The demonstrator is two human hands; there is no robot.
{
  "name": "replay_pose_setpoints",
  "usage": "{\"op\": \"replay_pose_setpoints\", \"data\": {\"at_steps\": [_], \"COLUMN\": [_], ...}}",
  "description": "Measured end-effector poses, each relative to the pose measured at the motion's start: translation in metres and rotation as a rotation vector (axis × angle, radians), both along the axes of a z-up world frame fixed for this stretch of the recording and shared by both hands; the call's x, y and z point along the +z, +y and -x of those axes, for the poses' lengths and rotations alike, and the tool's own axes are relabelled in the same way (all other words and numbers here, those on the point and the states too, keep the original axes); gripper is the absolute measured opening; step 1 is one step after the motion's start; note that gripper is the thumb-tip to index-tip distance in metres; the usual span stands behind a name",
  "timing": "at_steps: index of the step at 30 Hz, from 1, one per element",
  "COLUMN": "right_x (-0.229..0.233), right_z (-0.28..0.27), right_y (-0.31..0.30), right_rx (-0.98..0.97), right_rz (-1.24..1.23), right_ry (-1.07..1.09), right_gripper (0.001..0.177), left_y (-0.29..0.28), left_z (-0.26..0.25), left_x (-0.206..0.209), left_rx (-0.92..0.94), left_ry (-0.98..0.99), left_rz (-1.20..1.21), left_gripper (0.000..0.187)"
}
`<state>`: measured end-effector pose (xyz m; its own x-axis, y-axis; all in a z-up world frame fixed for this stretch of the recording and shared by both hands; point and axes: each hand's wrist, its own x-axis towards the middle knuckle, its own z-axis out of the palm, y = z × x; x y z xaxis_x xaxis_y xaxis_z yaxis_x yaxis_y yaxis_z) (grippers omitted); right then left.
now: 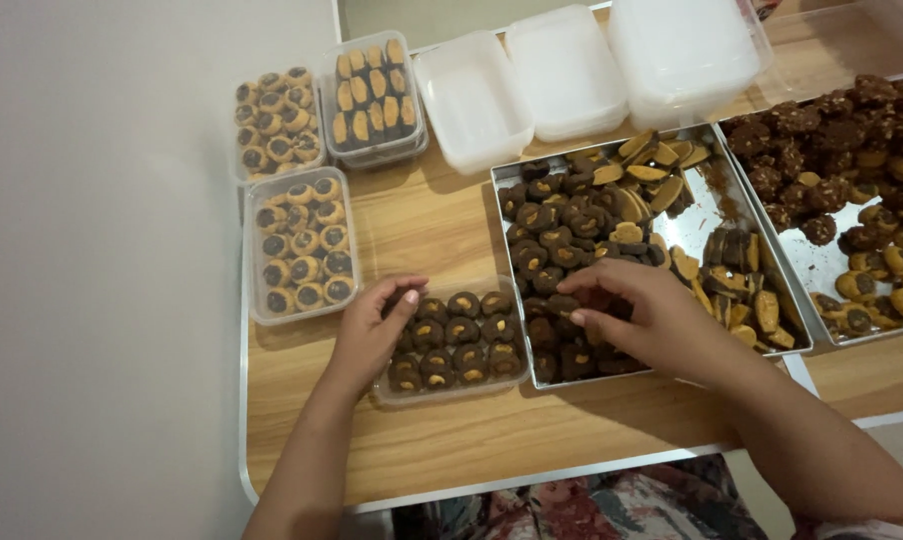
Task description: Packing small chocolate cookies with yellow centers from a metal tray into a clear plastic container.
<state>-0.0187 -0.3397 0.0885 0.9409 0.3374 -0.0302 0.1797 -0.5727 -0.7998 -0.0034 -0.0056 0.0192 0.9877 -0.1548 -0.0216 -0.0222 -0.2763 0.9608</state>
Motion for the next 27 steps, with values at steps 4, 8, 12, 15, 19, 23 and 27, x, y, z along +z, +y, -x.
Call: {"op": "replay_pose_setpoints", "data": {"at_steps": [4,8,12,15,19,23,27], "right_x": [-0.010,-0.016,-0.024,-0.031,-0.034,-0.032,-0.036], "right_z": [-0.003,-0.009,-0.011,-0.011,-0.011,-0.010,-0.007], "right_y": [-0.001,-0.002,-0.001,-0.001,0.000,0.002,0.004], "right_rx": [-0.041,-0.079,-0.122,-0.132,-0.121,-0.097,-0.083], "right_rz": [-0.098,-0.247,-0.397,-0.526,-0.576,-0.572,-0.606], "right_ry": [0.001,0.031,0.113,0.178,0.168,0.132,0.148], "right_gripper": [0.030,0.032,0.032,0.031,0.032,0.032,0.031], "left_y": [0.001,0.001,-0.002,0.000,-0.001,0.001,0.001], "left_z": [-0.003,-0.002,0.000,-0.003,-0.002,-0.004,-0.002], "left_x": [-0.002,-0.001,0.002,-0.007,-0.004,-0.005,-0.003], "left_rx": [-0.013,-0.004,0.013,0.016,0.011,0.002,-0.012], "left_ry": [-0.023,-0.014,-0.015,-0.013,-0.028,-0.033,-0.074], "left_rz": [-0.019,-0.039,-0.022,-0.027,-0.009,-0.011,0.008], "left_gripper": [0.028,0.028,0.027,0.027,0.028,0.030,0.031]}}
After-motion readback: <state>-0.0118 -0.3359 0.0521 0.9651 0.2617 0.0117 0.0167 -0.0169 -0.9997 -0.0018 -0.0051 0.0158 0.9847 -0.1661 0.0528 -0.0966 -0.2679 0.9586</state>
